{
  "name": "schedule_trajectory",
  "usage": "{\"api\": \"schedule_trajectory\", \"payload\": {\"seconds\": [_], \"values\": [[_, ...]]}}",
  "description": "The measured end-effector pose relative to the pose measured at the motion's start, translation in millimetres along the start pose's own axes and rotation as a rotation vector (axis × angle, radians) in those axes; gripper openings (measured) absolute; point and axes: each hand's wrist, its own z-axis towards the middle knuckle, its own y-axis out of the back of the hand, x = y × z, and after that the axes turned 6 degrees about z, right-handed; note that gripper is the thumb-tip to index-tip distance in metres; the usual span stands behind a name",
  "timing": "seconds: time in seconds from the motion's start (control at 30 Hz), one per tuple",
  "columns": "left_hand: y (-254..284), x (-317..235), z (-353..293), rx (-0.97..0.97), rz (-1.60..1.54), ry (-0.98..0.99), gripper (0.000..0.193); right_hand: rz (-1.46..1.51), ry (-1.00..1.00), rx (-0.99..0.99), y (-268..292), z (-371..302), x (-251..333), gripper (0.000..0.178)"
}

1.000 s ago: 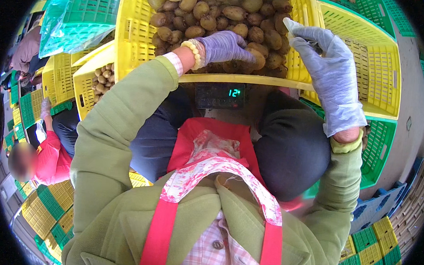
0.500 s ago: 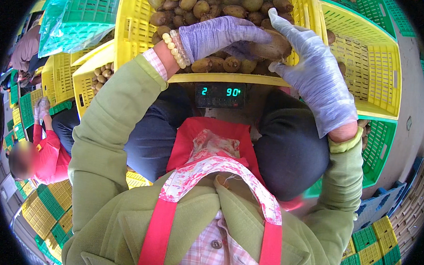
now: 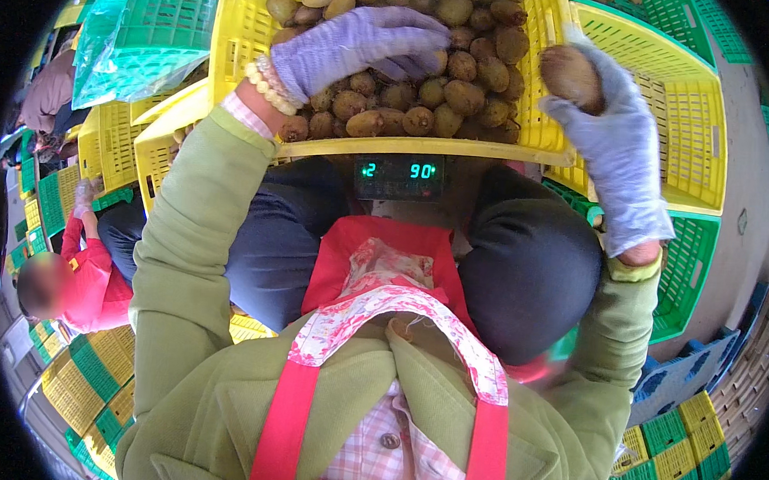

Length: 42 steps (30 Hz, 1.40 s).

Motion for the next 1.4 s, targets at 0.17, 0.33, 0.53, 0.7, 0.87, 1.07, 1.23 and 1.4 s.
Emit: {"api": "schedule_trajectory", "payload": {"seconds": [0.17, 0.33, 0.53, 0.7, 0.87, 1.07, 1.23, 1.4], "values": [[45.4, 59.4, -17.1, -0.168, 0.811, -0.101, 0.032, 0.13, -0.226, -0.137, 37.0, -5.4, -61.8, 0.055], [62.3, 73.5, -27.4, -0.291, 0.642, 0.366, 0.042, 0.33, -0.37, -0.171, 59.1, -27.1, -116.7, 0.056], [85.6, 106.5, -47.2, -0.38, 0.49, 0.436, 0.048, 0.32, -0.513, -0.316, 78.6, -45.3, -158.7, 0.061], [87.7, 114.7, -47.6, -0.376, 0.399, 0.437, 0.04, 0.261, -0.528, -0.343, 87.7, -58.6, -167.2, 0.062], [88.4, 117.5, -48.5, -0.37, 0.374, 0.554, 0.04, 0.32, -0.584, -0.405, 126.8, -81.3, -168.2, 0.06], [90.5, 119.9, -52.6, -0.341, 0.484, 0.54, 0.044, 0.308, -0.622, -0.481, 172.7, -124.9, -201.7, 0.057], [73.9, 85.3, -57.5, -0.224, 0.882, 0.46, 0.058, 0.267, -0.591, -0.216, 182.7, -162.2, -225.3, 0.053], [83.4, 85.2, -46.7, -0.347, 0.72, 0.479, 0.045, 0.621, -0.77, -0.381, 158.6, -177.3, -232.3, 0.055]]}}
